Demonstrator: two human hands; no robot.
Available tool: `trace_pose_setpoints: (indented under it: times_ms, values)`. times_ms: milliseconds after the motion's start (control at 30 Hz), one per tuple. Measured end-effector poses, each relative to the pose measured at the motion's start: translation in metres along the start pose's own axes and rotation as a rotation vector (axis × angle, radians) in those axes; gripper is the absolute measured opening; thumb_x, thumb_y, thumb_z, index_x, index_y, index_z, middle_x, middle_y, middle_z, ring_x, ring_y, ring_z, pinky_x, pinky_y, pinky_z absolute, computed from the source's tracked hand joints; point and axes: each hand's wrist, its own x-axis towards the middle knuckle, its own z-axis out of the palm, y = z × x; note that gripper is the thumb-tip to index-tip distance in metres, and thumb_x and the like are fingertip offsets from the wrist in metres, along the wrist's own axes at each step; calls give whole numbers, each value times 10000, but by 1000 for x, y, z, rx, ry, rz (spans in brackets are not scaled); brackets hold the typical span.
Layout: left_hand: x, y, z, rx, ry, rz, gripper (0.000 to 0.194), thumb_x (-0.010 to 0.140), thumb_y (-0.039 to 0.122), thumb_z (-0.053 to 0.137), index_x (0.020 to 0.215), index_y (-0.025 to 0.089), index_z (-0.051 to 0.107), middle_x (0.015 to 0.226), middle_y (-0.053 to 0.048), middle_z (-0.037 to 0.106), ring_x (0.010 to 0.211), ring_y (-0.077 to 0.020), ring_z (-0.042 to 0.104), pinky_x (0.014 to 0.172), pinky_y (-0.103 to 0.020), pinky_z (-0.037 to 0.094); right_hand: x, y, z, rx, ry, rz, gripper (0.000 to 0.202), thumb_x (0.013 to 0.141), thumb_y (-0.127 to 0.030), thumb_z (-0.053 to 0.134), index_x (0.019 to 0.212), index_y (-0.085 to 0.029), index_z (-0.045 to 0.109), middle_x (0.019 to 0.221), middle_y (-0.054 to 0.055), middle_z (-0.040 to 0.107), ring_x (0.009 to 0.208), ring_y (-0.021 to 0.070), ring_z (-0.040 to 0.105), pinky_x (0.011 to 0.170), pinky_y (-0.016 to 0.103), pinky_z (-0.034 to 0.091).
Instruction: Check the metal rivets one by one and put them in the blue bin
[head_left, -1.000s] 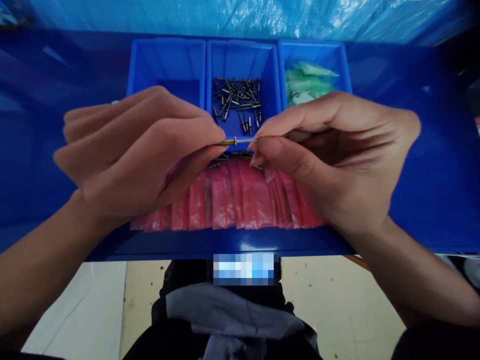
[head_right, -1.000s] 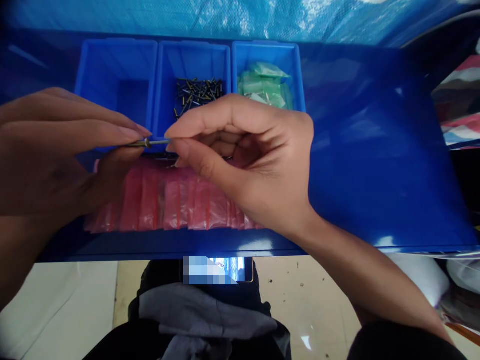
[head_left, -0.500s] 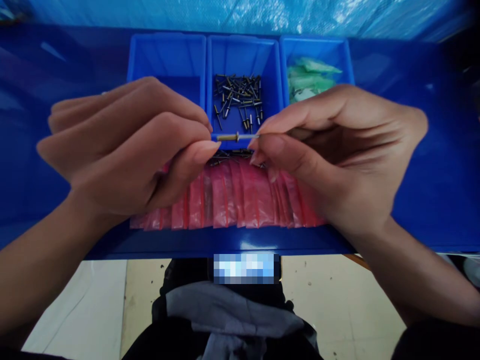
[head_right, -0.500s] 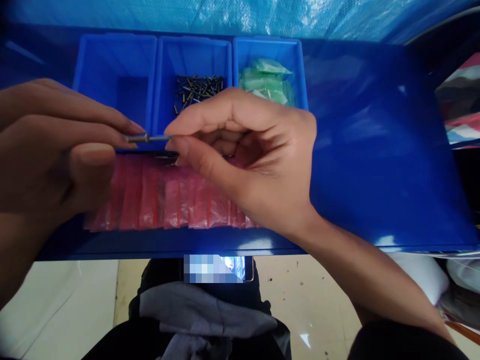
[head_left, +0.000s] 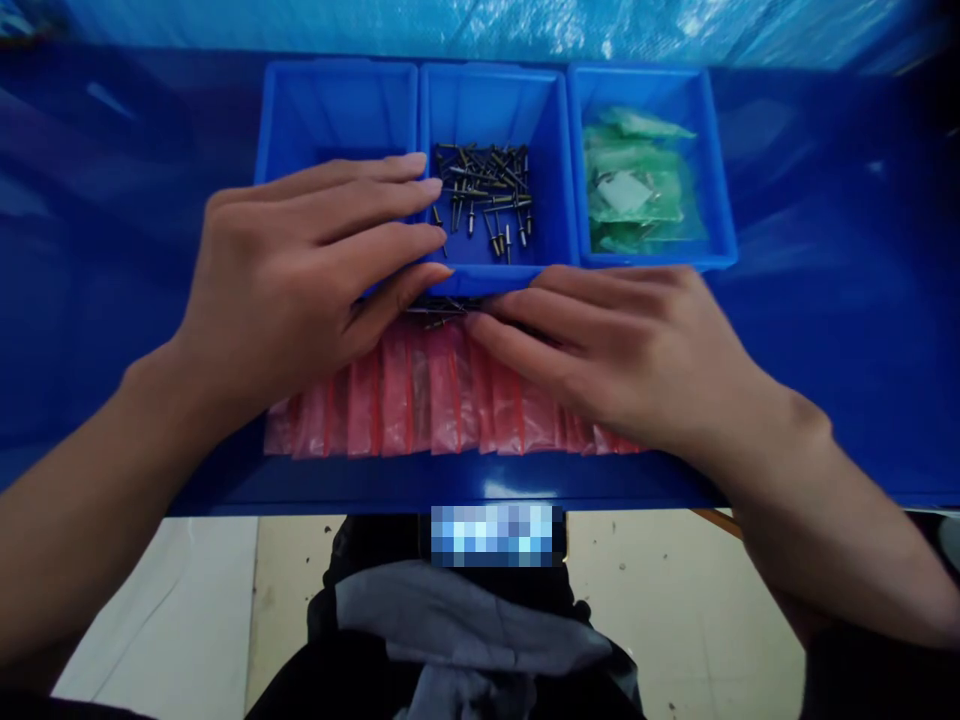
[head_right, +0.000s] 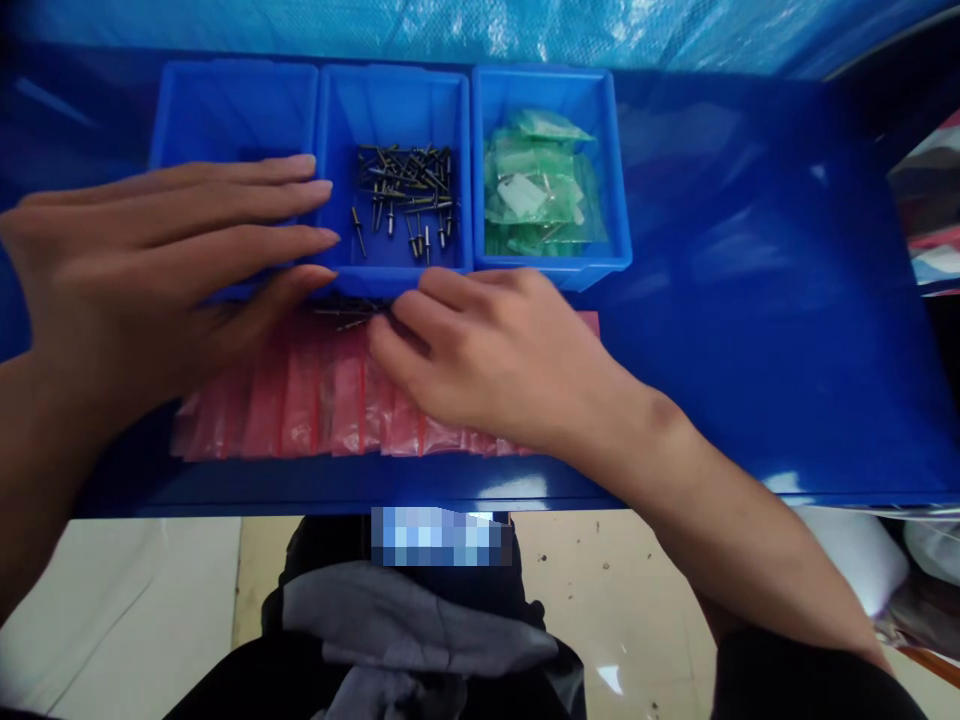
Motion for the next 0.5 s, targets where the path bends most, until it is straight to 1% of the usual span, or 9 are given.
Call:
trace_pose_setpoints:
  times_ms: [67, 167, 233, 333, 500]
  values:
    - [0, 1, -2, -6, -2, 19, 216, 1074, 264, 600, 1250, 200, 708, 1377, -38, 745, 1351, -262, 699, 1094, -504, 662, 3, -3, 4, -98, -56, -57, 336, 1074, -74, 457, 1173, -153, 768, 1013, 51, 796, 814, 174, 704, 599, 334, 415]
    - [2, 1, -2, -14, 7, 42, 218, 1040, 219, 666, 1235, 143, 726, 1348, -119, 757, 1343, -263, 704, 1117, -467, 655, 7, -7, 8, -143, -40, -59, 303, 1055, -57, 478, 1081, -137, 769, 857, 42, 721, 773, 171, 652, 624, 331, 406]
    - [2, 0, -2, -21, 18, 49, 224, 1018, 210, 699, 1225, 131, 734, 1327, -135, 764, 1327, -274, 715, 1109, -469, 661, 8, -9, 8, -160, 1, -71, 283, 1045, -57, 492, 1009, -138, 760, 805, 35, 685, 748, 169, 621, 627, 335, 397]
    - [2, 0, -2, -20, 12, 50, 225, 1018, 209, 697, 1230, 141, 729, 1326, -127, 765, 1328, -271, 714, 1102, -479, 664, 7, -10, 7, -165, 71, -81, 269, 1042, -62, 491, 956, -142, 733, 798, 37, 680, 748, 170, 595, 625, 336, 389]
    - [0, -1, -2, -16, 15, 34, 203, 1048, 248, 642, 1229, 193, 715, 1343, -50, 762, 1323, -255, 717, 1079, -490, 674, 7, -12, 5, -232, -10, -43, 286, 1026, -39, 484, 963, -169, 730, 764, 32, 650, 738, 177, 552, 592, 339, 348]
